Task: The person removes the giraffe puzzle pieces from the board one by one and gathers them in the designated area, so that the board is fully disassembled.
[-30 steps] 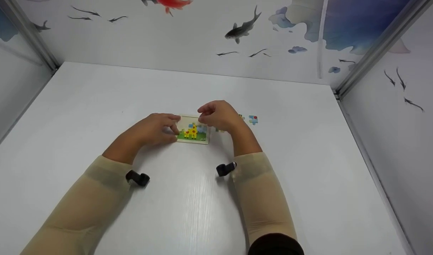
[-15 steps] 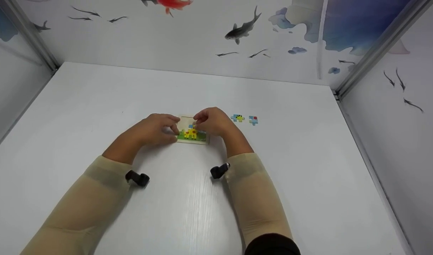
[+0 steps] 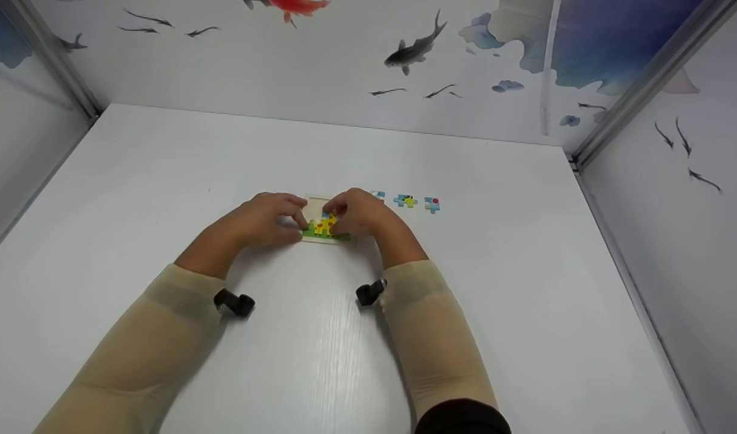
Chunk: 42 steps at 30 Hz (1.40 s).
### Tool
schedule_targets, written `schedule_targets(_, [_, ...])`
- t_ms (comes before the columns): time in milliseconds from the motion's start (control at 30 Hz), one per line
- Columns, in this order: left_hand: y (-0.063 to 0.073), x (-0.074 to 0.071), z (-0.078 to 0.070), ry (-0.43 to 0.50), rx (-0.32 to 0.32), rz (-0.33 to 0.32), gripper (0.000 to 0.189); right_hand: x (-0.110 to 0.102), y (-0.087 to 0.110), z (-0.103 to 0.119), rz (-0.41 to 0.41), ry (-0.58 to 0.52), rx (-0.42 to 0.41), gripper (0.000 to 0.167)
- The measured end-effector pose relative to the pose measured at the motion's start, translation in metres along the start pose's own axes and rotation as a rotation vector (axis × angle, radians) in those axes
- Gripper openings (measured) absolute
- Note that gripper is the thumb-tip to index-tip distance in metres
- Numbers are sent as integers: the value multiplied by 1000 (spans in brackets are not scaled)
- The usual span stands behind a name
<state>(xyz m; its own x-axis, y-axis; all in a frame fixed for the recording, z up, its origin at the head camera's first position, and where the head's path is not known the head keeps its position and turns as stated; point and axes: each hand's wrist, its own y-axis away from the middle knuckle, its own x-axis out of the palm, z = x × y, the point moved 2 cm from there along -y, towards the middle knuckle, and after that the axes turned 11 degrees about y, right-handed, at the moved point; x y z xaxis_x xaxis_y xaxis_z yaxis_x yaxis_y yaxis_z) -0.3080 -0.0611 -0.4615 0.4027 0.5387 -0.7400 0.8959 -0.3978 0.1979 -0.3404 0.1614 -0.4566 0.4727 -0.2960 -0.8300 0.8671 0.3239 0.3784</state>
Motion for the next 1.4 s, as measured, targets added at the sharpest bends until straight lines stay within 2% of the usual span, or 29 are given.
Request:
schedule_targets(400, [0, -1, 0, -5, 4, 2, 15, 2, -1, 3, 14, 20, -38, 41])
schedule_targets(733, [0, -2, -1, 6, 0, 1, 17, 3, -3, 1, 0, -75, -27, 37])
schedule_targets(900, [0, -2, -2, 0, 5, 7, 17, 4, -3, -3, -22, -100, -31, 49])
schedule_targets(1067, [-1, -1, -1, -4, 12, 0, 17, 5, -4, -5, -30, -54, -34, 52])
schedule_targets(1233, [0, -1, -2, 1, 8, -3, 17, 3, -4, -3, -28, -66, -3, 48])
schedule_targets(1400, [-1, -1, -1, 4, 5, 3, 18, 3, -5, -2, -38, -83, 37, 37])
